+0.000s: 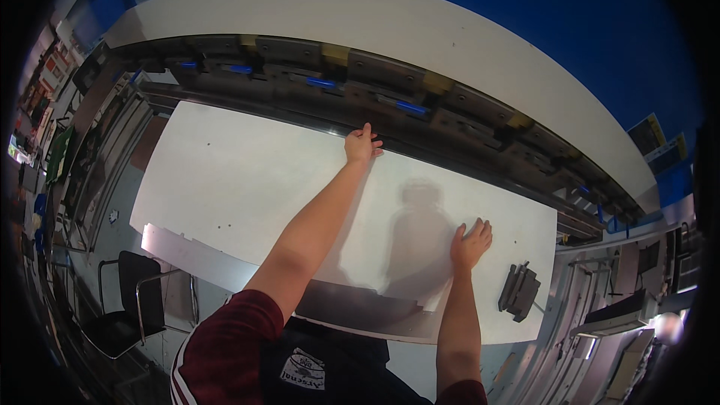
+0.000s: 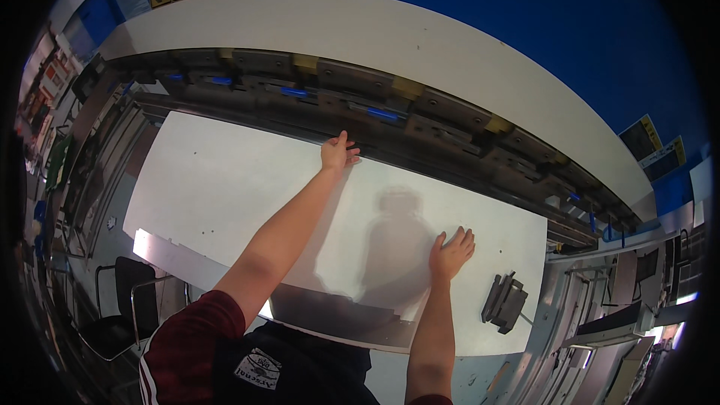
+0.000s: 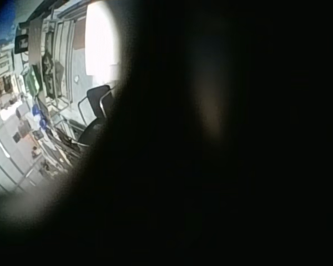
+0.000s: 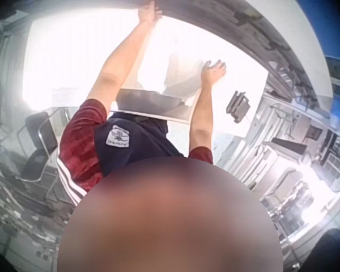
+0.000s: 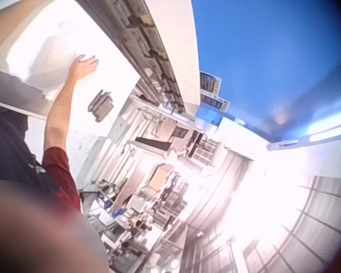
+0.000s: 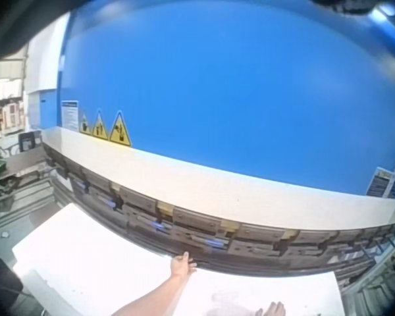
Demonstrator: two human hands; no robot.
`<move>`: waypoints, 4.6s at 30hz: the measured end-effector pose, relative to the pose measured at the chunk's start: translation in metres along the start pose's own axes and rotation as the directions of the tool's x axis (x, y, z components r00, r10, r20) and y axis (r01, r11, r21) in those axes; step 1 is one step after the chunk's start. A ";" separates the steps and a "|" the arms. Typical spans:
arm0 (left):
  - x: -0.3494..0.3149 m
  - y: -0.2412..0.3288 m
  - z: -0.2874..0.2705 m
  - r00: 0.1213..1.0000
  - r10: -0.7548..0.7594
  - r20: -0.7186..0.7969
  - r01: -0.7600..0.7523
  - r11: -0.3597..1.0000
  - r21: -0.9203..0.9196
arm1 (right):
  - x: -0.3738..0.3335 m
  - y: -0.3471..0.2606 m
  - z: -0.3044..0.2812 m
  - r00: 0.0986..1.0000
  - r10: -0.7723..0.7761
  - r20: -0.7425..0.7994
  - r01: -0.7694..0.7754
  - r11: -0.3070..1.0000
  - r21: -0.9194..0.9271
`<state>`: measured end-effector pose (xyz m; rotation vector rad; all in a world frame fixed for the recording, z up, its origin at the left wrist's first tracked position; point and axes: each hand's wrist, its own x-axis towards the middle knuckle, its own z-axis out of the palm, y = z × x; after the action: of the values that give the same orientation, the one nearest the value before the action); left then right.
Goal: The person operates a metal bending machine, places a metal sheet on the machine, and bends it using the machine's controls. The person then removes the bent sheet and repeats the process with another sheet.
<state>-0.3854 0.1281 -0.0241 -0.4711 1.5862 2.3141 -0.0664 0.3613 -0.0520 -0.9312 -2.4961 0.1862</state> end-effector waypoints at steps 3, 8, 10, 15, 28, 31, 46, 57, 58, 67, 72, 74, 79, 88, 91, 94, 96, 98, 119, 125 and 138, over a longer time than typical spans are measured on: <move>0.002 -0.001 0.002 1.000 -0.003 -0.009 0.003 1.000 -0.016 | -0.001 -0.001 -0.001 1.000 0.001 0.002 -0.001 1.000 0.001; 0.010 -0.008 -0.004 0.992 -0.115 -0.051 0.115 0.993 0.001 | 0.000 0.001 0.000 1.000 -0.005 0.005 0.005 1.000 -0.001; 0.007 -0.012 -0.008 0.993 -0.082 -0.082 0.072 0.990 -0.125 | 0.000 0.002 0.001 1.000 0.000 0.011 0.000 1.000 -0.002; -0.037 -0.021 -0.027 0.960 -0.054 -0.276 -0.005 0.978 -0.208 | 0.000 0.004 0.002 1.000 0.003 0.018 -0.003 1.000 0.002; -0.208 0.278 -0.129 0.267 0.943 -0.198 -0.952 0.290 0.096 | -0.002 0.005 0.005 1.000 -0.002 -0.003 0.002 1.000 -0.031; -0.226 0.294 -0.102 0.237 0.949 0.209 -0.966 0.207 0.156 | -0.001 0.007 0.007 1.000 0.009 0.003 -0.009 0.999 -0.032; -0.035 0.007 0.022 0.441 0.155 0.884 -0.882 -0.106 0.459 | -0.002 0.007 0.004 1.000 0.007 0.026 -0.007 1.000 -0.004; -0.082 -0.027 -0.018 0.539 0.535 0.650 -0.705 -0.136 0.696 | -0.002 0.001 -0.002 1.000 -0.005 0.024 0.005 1.000 -0.002; -0.088 -0.027 -0.027 0.554 0.581 0.597 -0.649 -0.149 0.746 | -0.001 0.000 -0.002 0.999 0.009 0.033 -0.008 1.000 -0.010; -0.059 -0.032 -0.024 0.754 0.577 0.314 -0.426 0.066 0.902 | 0.000 -0.003 -0.004 0.999 0.024 0.024 -0.024 1.000 0.010; -0.066 -0.049 -0.006 0.667 0.715 0.211 -0.341 0.040 0.939 | 0.000 -0.001 -0.003 1.000 0.000 0.014 0.000 1.000 0.013; -0.067 -0.051 0.002 0.680 0.719 0.147 -0.276 0.066 0.959 | -0.001 -0.001 -0.003 1.000 -0.002 0.015 0.001 1.000 0.012; -0.061 -0.046 0.015 0.810 0.576 0.105 -0.188 0.085 0.979 | -0.001 -0.001 -0.003 1.000 -0.007 0.014 0.007 1.000 0.000; -0.058 -0.045 0.016 0.778 0.618 0.111 -0.212 0.093 0.973 | -0.001 -0.005 -0.004 1.000 -0.016 -0.006 0.016 1.000 -0.007; -0.057 -0.044 0.016 0.790 0.603 0.108 -0.192 0.078 0.978 | -0.001 -0.005 -0.004 0.999 -0.026 -0.027 0.026 0.999 -0.022; -0.058 -0.042 0.016 0.798 0.593 0.104 -0.183 0.073 0.980 | -0.001 -0.005 -0.004 1.000 -0.003 0.006 0.003 1.000 0.002; -0.059 -0.042 0.017 0.803 0.587 0.104 -0.179 0.072 0.981 | -0.001 -0.004 -0.003 1.000 0.003 0.008 -0.003 1.000 0.010; -0.060 -0.042 0.017 0.814 0.572 0.101 -0.169 0.067 0.983 | -0.001 -0.003 -0.003 1.000 0.008 0.010 -0.008 1.000 0.014; -0.053 -0.049 0.017 0.756 0.653 0.051 -0.182 0.133 0.974 | -0.001 -0.004 -0.004 1.000 0.010 0.018 -0.011 1.000 0.018; -0.054 -0.049 0.018 0.765 0.643 0.050 -0.159 0.113 0.981 | -0.001 0.000 -0.001 1.000 -0.002 0.016 0.001 1.000 0.024; -0.053 -0.050 0.019 0.778 0.627 0.037 -0.155 0.134 0.979 | -0.002 0.001 0.002 0.999 -0.023 -0.031 0.023 1.000 0.005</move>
<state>-0.3183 0.1603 -0.0370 -0.1361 3.2580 0.8899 -0.0653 0.3611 -0.0553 -0.8963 -2.4757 0.1700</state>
